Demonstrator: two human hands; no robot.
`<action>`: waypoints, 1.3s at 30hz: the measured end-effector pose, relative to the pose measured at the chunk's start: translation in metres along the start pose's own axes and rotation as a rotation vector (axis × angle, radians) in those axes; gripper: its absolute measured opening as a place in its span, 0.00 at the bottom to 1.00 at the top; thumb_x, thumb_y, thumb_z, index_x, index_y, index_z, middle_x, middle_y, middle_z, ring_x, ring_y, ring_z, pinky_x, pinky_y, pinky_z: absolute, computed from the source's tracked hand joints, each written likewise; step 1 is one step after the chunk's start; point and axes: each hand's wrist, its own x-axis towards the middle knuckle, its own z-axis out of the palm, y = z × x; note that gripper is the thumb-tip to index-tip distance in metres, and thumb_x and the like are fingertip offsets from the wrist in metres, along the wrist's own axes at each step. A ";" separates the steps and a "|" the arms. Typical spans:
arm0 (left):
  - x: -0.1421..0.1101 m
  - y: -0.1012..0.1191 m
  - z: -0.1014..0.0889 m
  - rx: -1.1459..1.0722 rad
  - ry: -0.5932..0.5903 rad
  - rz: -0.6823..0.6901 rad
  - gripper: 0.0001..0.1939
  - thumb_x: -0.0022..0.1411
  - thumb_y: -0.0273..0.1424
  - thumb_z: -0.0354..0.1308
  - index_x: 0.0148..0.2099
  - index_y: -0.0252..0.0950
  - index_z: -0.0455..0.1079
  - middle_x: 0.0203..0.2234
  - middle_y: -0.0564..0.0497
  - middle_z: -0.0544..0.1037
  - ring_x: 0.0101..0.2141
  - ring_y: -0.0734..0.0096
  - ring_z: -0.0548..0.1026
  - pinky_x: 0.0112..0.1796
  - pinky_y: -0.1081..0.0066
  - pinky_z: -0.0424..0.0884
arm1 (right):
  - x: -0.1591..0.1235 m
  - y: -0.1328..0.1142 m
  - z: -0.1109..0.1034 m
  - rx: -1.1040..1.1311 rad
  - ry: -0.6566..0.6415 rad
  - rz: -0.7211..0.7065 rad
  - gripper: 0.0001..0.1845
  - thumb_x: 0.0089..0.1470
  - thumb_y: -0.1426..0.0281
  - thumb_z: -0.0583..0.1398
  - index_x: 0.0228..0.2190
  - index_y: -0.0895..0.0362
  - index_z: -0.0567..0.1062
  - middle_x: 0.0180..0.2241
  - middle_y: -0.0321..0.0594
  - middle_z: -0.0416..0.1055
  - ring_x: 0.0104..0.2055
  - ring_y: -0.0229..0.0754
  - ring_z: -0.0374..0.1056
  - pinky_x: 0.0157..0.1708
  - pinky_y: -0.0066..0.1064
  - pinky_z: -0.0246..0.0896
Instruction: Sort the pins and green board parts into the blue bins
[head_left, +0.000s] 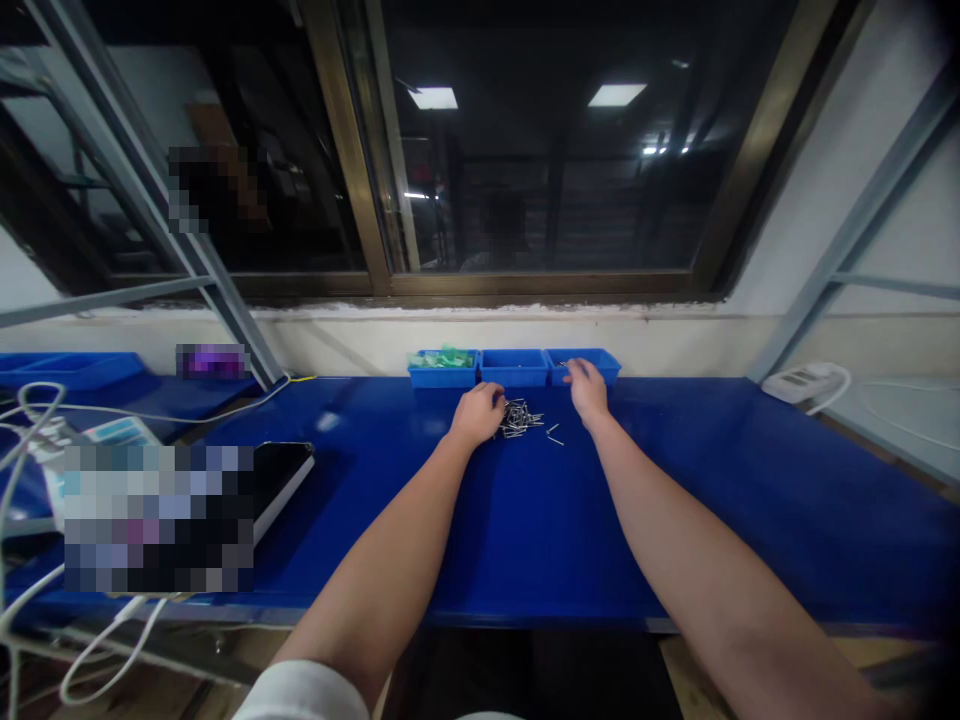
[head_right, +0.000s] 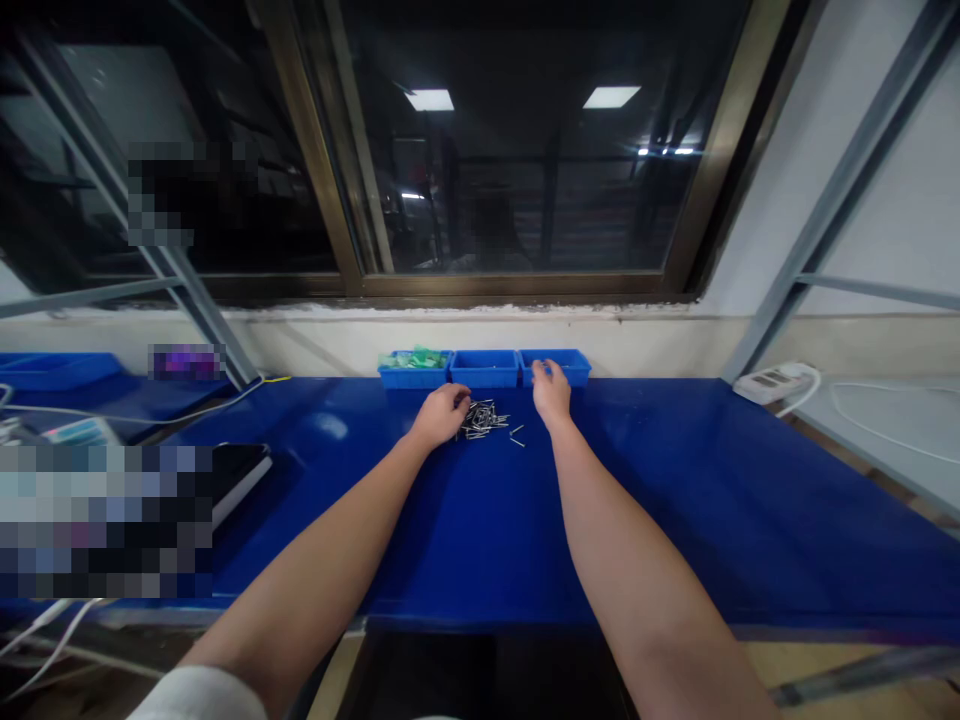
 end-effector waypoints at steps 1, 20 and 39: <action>0.000 0.000 0.000 -0.001 0.000 0.001 0.12 0.59 0.29 0.49 0.44 0.36 0.69 0.39 0.47 0.74 0.39 0.67 0.73 0.43 0.70 0.67 | 0.001 0.001 -0.002 -0.141 -0.015 -0.004 0.33 0.47 0.54 0.54 0.53 0.56 0.62 0.37 0.43 0.72 0.43 0.49 0.64 0.43 0.38 0.57; -0.001 -0.002 0.000 -0.027 -0.012 0.003 0.12 0.59 0.31 0.50 0.43 0.36 0.70 0.38 0.47 0.74 0.38 0.67 0.73 0.41 0.70 0.68 | 0.000 0.015 -0.024 -0.480 0.091 0.110 0.31 0.26 0.61 0.70 0.37 0.54 0.70 0.30 0.46 0.71 0.34 0.49 0.69 0.33 0.40 0.63; 0.002 0.021 -0.025 -0.074 0.218 0.057 0.11 0.60 0.33 0.50 0.42 0.36 0.70 0.35 0.48 0.75 0.38 0.68 0.72 0.41 0.70 0.66 | -0.030 -0.024 -0.015 -0.449 0.128 -0.280 0.19 0.38 0.58 0.65 0.31 0.54 0.70 0.24 0.39 0.73 0.31 0.44 0.69 0.33 0.32 0.59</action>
